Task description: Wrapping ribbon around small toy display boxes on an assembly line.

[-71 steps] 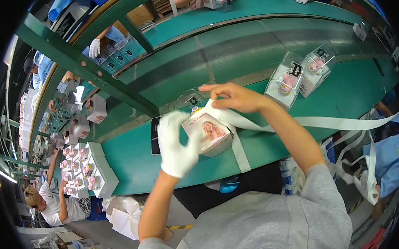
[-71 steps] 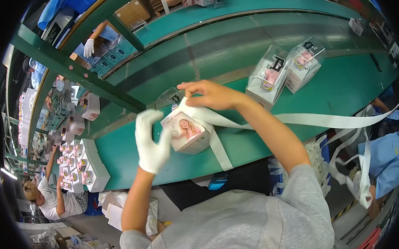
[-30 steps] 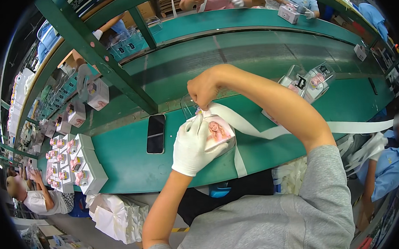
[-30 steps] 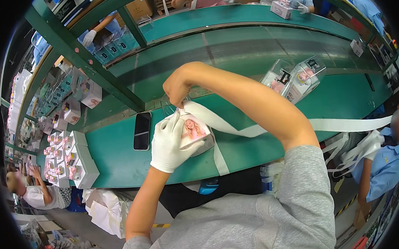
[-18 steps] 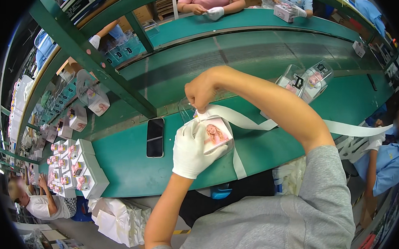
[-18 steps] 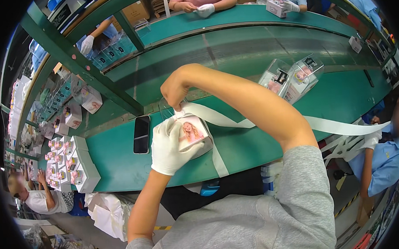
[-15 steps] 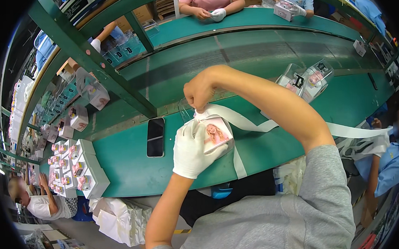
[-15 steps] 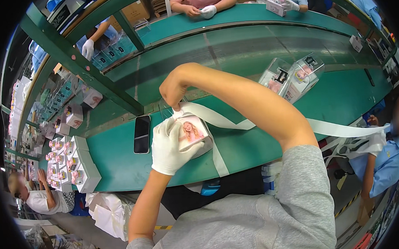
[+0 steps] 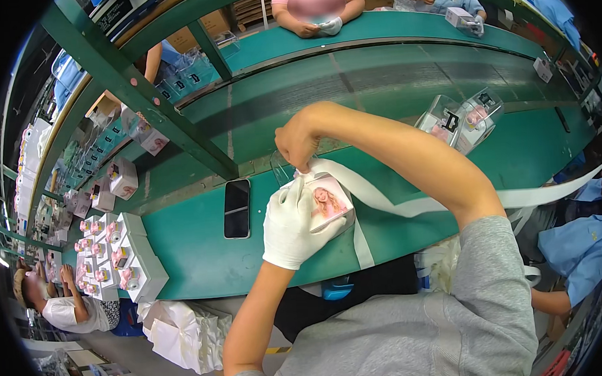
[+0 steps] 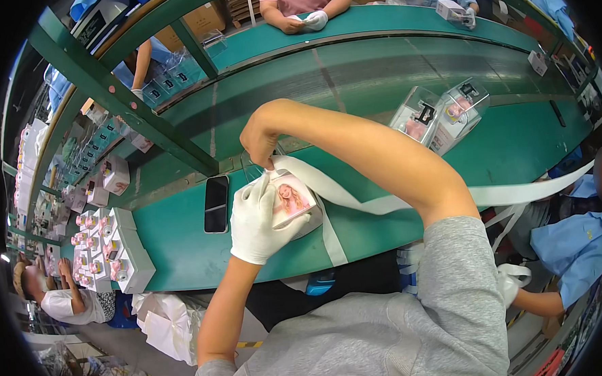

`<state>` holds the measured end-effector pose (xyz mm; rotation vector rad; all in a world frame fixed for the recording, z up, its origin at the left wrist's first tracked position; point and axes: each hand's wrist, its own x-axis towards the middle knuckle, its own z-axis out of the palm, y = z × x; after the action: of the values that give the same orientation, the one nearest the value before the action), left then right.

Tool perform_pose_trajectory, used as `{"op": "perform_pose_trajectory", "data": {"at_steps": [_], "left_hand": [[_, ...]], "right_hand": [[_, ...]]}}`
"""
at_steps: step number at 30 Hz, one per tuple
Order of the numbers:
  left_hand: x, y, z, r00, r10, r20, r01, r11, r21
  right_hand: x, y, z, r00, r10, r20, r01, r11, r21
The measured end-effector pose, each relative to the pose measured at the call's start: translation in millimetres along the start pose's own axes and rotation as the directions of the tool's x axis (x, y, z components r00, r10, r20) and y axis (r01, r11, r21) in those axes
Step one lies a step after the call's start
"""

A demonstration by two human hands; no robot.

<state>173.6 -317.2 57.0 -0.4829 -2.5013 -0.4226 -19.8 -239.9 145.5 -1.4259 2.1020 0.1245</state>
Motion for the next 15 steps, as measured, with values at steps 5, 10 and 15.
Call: {"op": "perform_pose_trajectory", "data": {"at_steps": [5, 10, 15], "left_hand": [[0, 0, -1, 1.000, -0.003, -0.006, 0.003, 1.000, -0.005], [0, 0, -4, 1.000, 0.001, -0.007, -0.001, 1.000, 0.005], [0, -1, -5, 1.000, 0.004, -0.011, -0.004, 1.000, 0.003]], "right_hand": [[2, 7, 1, 0.999, 0.032, 0.019, -0.033, 0.997, 0.071], [-7, 1, -10, 0.991, 0.046, 0.128, -0.052, 0.998, 0.044], [-1, 22, -1, 0.998, -0.033, 0.054, 0.019, 0.970, 0.244]]}}
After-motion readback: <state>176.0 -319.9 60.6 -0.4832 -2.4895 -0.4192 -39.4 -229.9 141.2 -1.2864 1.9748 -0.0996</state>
